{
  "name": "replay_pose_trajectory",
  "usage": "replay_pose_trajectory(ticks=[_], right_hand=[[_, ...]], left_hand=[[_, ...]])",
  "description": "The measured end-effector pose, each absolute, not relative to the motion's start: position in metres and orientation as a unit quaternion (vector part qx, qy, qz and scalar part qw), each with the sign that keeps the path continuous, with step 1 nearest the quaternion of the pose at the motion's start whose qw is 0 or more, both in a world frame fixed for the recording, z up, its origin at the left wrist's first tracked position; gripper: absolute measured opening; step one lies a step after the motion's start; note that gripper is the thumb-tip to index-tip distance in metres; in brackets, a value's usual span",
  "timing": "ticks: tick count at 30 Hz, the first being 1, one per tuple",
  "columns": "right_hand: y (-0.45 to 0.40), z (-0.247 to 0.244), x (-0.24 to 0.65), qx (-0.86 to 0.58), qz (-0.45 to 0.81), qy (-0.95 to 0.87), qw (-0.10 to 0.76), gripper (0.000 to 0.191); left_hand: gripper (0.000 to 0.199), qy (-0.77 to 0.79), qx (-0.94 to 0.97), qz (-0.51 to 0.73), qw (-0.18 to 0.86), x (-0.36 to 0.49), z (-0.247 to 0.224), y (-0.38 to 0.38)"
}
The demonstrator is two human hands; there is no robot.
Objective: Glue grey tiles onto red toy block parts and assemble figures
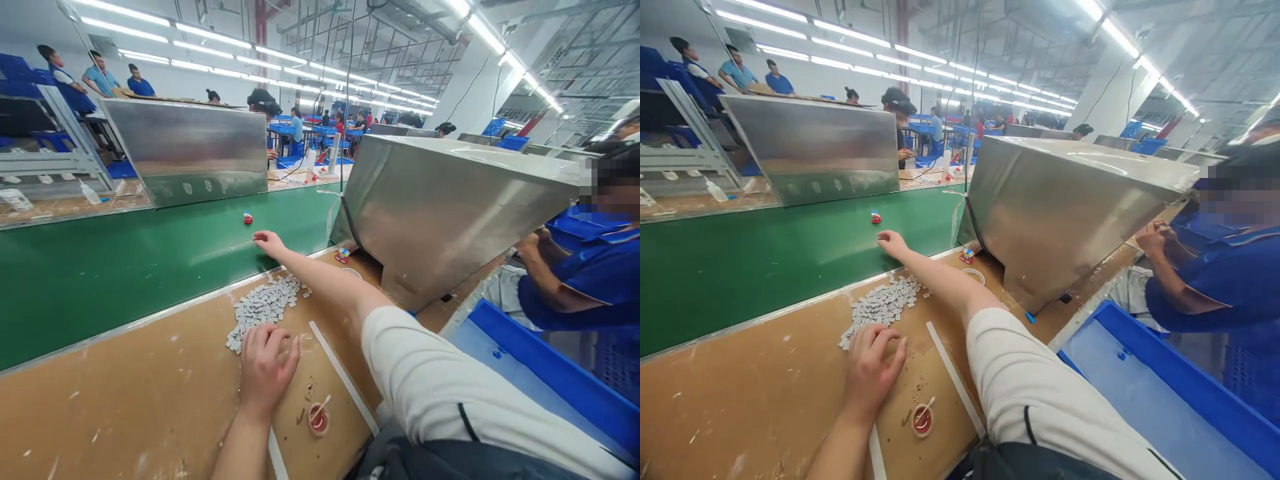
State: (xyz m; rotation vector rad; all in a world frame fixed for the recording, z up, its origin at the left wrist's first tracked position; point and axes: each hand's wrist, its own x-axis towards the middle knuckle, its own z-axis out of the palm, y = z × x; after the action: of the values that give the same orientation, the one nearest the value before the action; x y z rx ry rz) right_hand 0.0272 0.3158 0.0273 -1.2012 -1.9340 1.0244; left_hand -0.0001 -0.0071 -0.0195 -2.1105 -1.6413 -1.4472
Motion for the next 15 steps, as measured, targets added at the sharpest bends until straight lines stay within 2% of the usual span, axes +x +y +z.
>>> replay_pose_trajectory(ticks=[3,6,7,9,12,13,15], right_hand=[[0.254,0.031,0.086,-0.376,0.400,-0.765,0.337,0.024],[0.157,0.024,0.162,-0.237,0.414,-0.816,0.326,0.030],[0.119,0.016,0.188,-0.204,0.418,-0.827,0.317,0.026],[0.040,-0.012,0.233,-0.143,0.427,-0.843,0.293,0.030],[-0.054,-0.077,0.278,-0.042,0.450,-0.866,0.213,0.051],[-0.074,-0.101,0.285,-0.065,0.439,-0.881,0.167,0.051],[-0.091,-0.138,0.288,-0.179,0.383,-0.900,0.105,0.037]], left_hand=[[0.015,-0.538,-0.695,-0.475,0.043,0.001,-0.022,-0.006],[0.016,-0.535,-0.692,-0.483,0.039,0.000,-0.023,-0.003],[0.017,-0.535,-0.691,-0.485,0.036,0.000,-0.024,-0.002],[0.018,-0.537,-0.686,-0.491,0.023,-0.001,-0.025,-0.001],[0.021,-0.547,-0.672,-0.499,-0.006,-0.003,-0.024,0.001],[0.022,-0.549,-0.669,-0.501,-0.017,-0.003,-0.023,0.001],[0.025,-0.554,-0.662,-0.503,-0.034,-0.004,-0.021,0.001]])
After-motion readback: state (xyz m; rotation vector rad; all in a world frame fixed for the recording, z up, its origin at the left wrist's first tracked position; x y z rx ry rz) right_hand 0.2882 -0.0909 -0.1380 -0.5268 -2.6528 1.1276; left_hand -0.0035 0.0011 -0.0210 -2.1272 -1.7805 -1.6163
